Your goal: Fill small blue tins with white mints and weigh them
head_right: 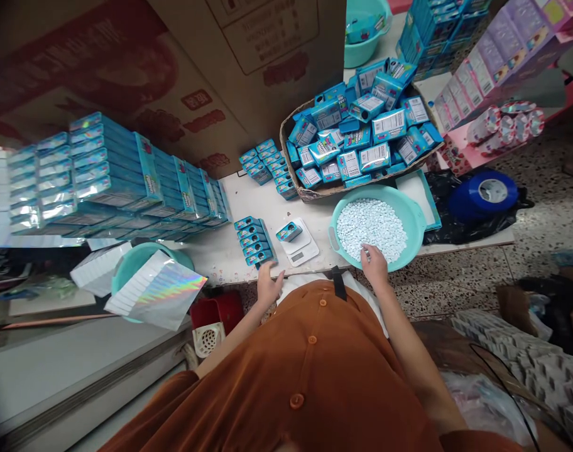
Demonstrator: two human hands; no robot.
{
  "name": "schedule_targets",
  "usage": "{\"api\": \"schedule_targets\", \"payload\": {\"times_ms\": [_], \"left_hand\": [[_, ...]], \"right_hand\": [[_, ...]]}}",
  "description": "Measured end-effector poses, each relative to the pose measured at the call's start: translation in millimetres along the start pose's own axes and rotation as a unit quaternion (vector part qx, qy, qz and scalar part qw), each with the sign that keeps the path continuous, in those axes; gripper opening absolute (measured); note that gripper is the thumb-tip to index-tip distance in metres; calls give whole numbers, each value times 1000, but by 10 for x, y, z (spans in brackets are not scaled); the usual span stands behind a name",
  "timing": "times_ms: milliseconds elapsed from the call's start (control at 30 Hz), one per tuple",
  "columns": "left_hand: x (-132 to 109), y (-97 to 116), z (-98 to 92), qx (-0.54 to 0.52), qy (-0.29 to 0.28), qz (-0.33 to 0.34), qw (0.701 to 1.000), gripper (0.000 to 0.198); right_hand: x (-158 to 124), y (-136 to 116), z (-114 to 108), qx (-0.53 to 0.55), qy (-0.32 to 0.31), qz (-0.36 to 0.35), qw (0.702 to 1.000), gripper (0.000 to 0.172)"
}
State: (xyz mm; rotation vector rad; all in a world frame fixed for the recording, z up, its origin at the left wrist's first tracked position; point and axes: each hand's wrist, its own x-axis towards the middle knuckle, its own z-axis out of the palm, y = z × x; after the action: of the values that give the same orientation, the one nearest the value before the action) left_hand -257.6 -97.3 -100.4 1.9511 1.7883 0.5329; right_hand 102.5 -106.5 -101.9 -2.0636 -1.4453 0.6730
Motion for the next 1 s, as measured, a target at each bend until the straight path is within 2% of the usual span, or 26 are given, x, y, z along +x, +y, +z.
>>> {"api": "schedule_targets", "payload": {"times_ms": [133,267,767,1000], "left_hand": [[-382,-106,107,-20,-27,-31,999,25],[-502,-119,166,-29,-13,-59,998,16],[-377,44,141,-45,-38,-34,998,9],[-348,103,69,-35,-55,-47,997,13]], "right_hand": [[-18,20,-16,-10,-23,9,1000,36],[-30,51,-34,-15,-28,9,999,35],[-95,238,-66,-16,-19,-6,1000,34],[203,92,204,-53,-102,-7,993,31]]}}
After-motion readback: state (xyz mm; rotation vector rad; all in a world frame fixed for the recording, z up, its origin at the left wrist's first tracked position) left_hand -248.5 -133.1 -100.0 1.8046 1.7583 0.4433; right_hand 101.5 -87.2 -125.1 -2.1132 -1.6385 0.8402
